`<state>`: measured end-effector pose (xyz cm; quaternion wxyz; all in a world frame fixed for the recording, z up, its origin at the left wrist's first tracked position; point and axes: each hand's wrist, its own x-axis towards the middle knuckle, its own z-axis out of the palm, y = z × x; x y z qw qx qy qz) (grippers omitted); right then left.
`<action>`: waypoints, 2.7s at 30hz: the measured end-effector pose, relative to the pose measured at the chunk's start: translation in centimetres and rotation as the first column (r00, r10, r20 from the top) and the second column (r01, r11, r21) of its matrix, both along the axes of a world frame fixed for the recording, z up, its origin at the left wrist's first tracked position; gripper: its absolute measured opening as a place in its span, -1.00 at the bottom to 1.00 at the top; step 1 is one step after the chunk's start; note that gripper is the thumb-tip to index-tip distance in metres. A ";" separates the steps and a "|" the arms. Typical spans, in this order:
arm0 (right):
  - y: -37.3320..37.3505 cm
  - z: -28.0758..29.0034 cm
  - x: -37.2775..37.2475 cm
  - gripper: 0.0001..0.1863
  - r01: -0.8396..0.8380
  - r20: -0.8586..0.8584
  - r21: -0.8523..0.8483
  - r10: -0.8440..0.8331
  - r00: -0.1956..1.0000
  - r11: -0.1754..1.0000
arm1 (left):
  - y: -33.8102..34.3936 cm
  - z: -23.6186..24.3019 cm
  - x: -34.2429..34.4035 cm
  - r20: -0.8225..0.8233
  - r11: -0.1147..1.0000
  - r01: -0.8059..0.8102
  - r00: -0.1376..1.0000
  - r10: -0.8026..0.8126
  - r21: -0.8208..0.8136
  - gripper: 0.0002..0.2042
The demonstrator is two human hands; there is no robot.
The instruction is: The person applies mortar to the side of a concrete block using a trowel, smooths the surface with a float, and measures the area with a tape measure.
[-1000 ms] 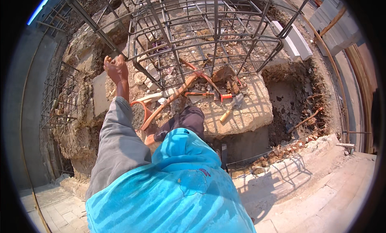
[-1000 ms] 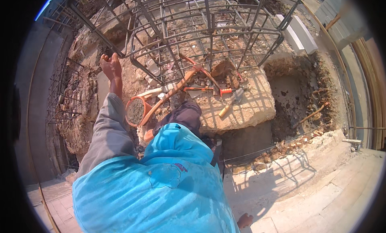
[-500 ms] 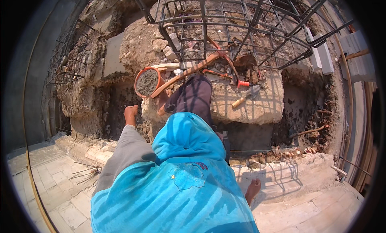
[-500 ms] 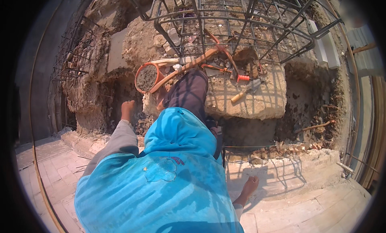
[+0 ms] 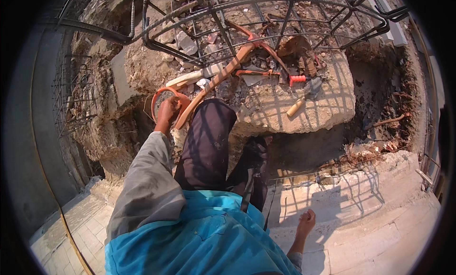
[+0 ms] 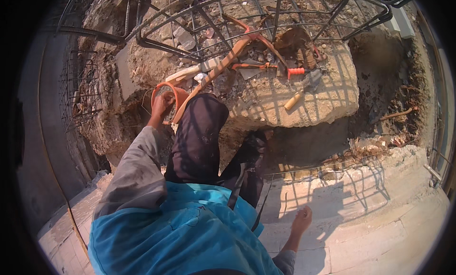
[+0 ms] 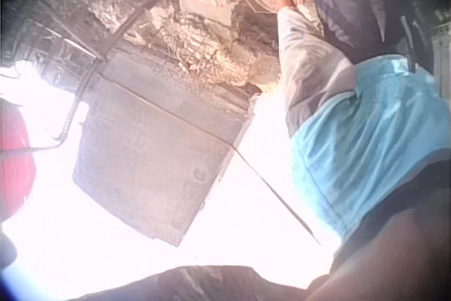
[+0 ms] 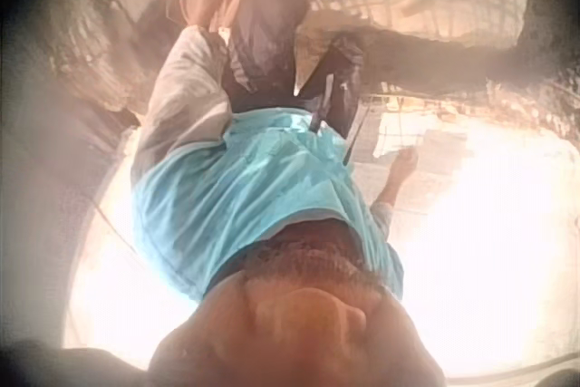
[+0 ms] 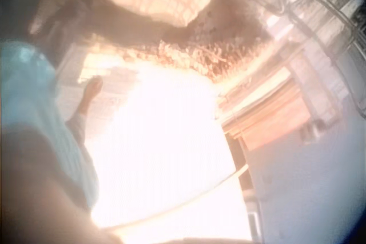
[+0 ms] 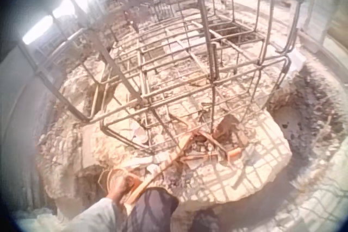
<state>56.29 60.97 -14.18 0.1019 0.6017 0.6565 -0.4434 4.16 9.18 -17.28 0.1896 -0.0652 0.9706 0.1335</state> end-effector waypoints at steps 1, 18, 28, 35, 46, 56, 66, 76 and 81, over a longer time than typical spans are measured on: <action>-2.1 -0.6 -0.8 -0.69 0.007 -0.027 -0.013 -0.007 1.000 1.000 | -0.3 -2.7 -2.3 0.070 0.986 0.108 0.993 -0.100 -0.124 -0.69; -15.5 -4.8 -10.7 -0.72 -0.148 0.168 -0.137 0.171 0.971 0.979 | -10.0 -27.3 -16.9 0.147 0.567 0.682 0.690 -0.709 -0.462 -0.66; -15.5 -2.3 -13.1 -0.72 -0.098 0.086 -0.072 0.104 0.991 0.993 | -9.6 -23.8 -16.6 0.228 0.610 0.694 0.710 -0.666 -0.383 -0.65; -17.5 -4.3 -3.2 -0.72 -0.090 0.202 -0.210 0.133 0.970 0.974 | -4.5 -13.8 -17.4 0.134 0.545 0.789 0.595 -0.792 -0.284 -0.62; -16.5 -5.6 -23.6 -0.74 -0.072 -0.397 -0.036 0.052 0.916 0.997 | 0.6 7.7 -14.5 0.126 0.538 0.791 0.589 -0.798 -0.292 -0.64; -15.9 0.0 -34.8 -0.32 0.174 -0.893 0.031 -0.051 0.447 0.984 | 37.0 8.2 0.3 0.083 0.591 0.380 0.790 -0.607 0.711 -0.44; -4.7 -19.7 -18.6 -0.58 0.772 -0.586 0.121 -0.583 0.563 0.624 | 54.4 -9.9 16.1 0.026 0.194 0.530 0.308 -0.951 0.825 -0.74; 2.4 -48.6 -20.9 -0.48 0.776 -0.393 0.181 -0.679 0.620 0.604 | 72.1 -37.4 0.7 -0.329 0.147 0.984 0.108 -0.938 -0.095 -0.24; 12.2 -52.8 -23.9 -0.51 0.731 -0.395 0.178 -0.632 0.666 0.659 | 71.6 -36.0 0.8 -0.372 0.256 0.965 0.261 -0.891 0.062 -0.20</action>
